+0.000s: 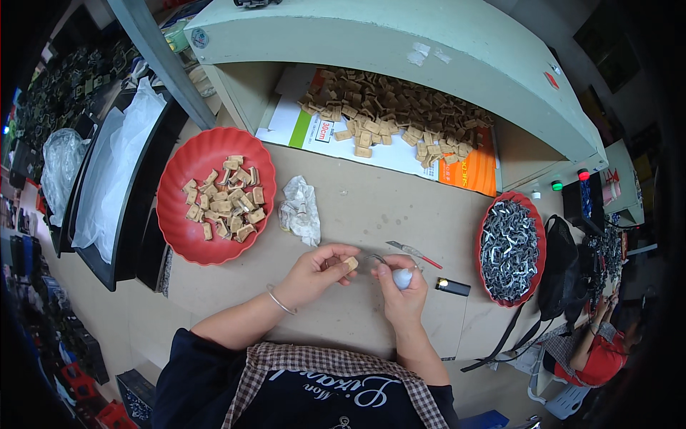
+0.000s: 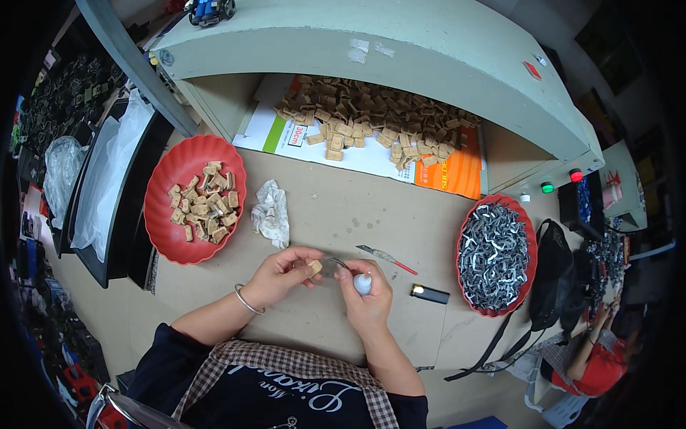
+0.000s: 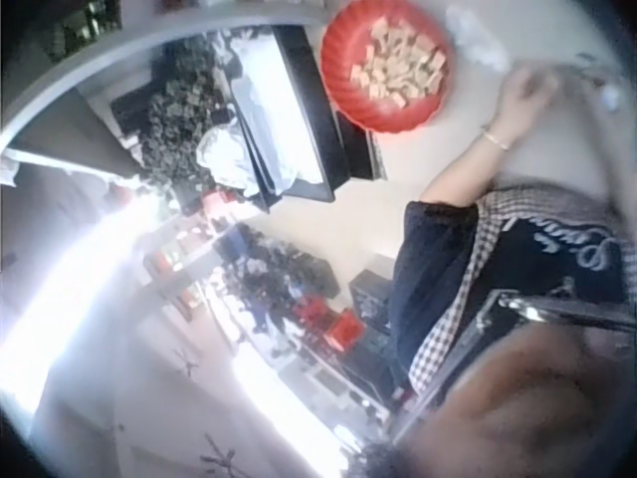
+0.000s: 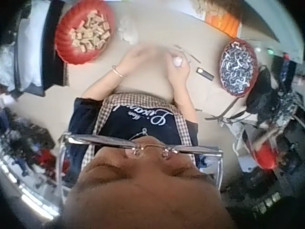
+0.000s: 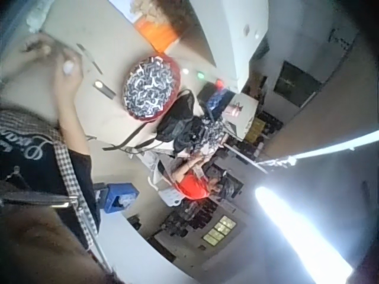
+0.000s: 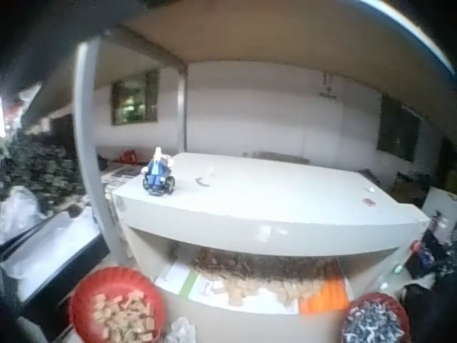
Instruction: The person applies glue from a squeeze bottle onto small blocks to assemble components by hand, then reaches into a bowl of metal fasteners.
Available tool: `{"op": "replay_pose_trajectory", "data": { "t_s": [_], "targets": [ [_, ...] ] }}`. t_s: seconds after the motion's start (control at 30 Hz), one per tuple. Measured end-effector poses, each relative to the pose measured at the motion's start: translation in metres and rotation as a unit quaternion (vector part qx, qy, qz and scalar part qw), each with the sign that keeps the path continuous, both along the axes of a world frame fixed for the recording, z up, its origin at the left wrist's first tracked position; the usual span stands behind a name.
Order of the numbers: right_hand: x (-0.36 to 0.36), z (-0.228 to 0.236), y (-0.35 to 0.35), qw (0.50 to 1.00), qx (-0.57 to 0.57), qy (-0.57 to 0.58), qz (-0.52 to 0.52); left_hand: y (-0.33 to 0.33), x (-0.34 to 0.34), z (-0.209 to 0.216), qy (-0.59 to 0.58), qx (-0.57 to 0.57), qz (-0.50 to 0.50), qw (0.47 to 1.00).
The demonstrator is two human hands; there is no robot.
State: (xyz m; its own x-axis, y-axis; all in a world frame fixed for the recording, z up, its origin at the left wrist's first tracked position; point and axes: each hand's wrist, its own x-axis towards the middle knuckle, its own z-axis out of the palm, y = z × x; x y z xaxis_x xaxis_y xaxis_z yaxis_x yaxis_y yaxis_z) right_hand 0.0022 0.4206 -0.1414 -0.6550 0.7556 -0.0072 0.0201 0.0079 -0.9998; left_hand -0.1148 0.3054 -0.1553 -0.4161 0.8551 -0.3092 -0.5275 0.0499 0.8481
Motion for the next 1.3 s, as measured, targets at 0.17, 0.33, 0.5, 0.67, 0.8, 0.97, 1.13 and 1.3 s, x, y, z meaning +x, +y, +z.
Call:
{"op": "replay_pose_trajectory", "data": {
  "t_s": [0.17,0.33,0.5,0.67,0.8,0.97,1.13,1.3],
  "targets": [
    [0.001,-0.002,0.007,0.987,0.160,-0.008,0.028,-0.004,-0.002,-0.008,0.044,0.017,-0.013,0.999],
    [-0.005,0.004,0.003,0.945,0.324,0.012,0.036,-0.002,-0.001,-0.005,0.066,0.009,-0.003,0.998],
    [-0.006,-0.004,-0.003,0.905,0.422,0.035,0.033,-0.004,-0.001,-0.004,0.057,-0.003,0.013,0.998],
    [-0.008,-0.006,-0.008,0.873,0.482,0.046,0.047,-0.007,0.001,-0.010,0.067,0.015,0.013,0.998],
    [-0.007,-0.009,-0.007,0.834,0.549,0.022,0.052,-0.008,0.000,-0.003,0.047,0.023,-0.001,0.999],
    [-0.003,-0.008,-0.008,0.814,0.578,0.012,0.052,-0.010,0.001,-0.002,-0.013,0.050,-0.007,0.999],
    [-0.001,-0.006,-0.009,0.811,0.582,0.000,0.053,-0.011,0.003,-0.006,-0.014,0.052,-0.004,0.999],
    [0.000,-0.006,-0.007,0.822,0.567,-0.006,0.050,-0.009,0.004,-0.004,-0.023,0.053,-0.002,0.998]
  ]
}}
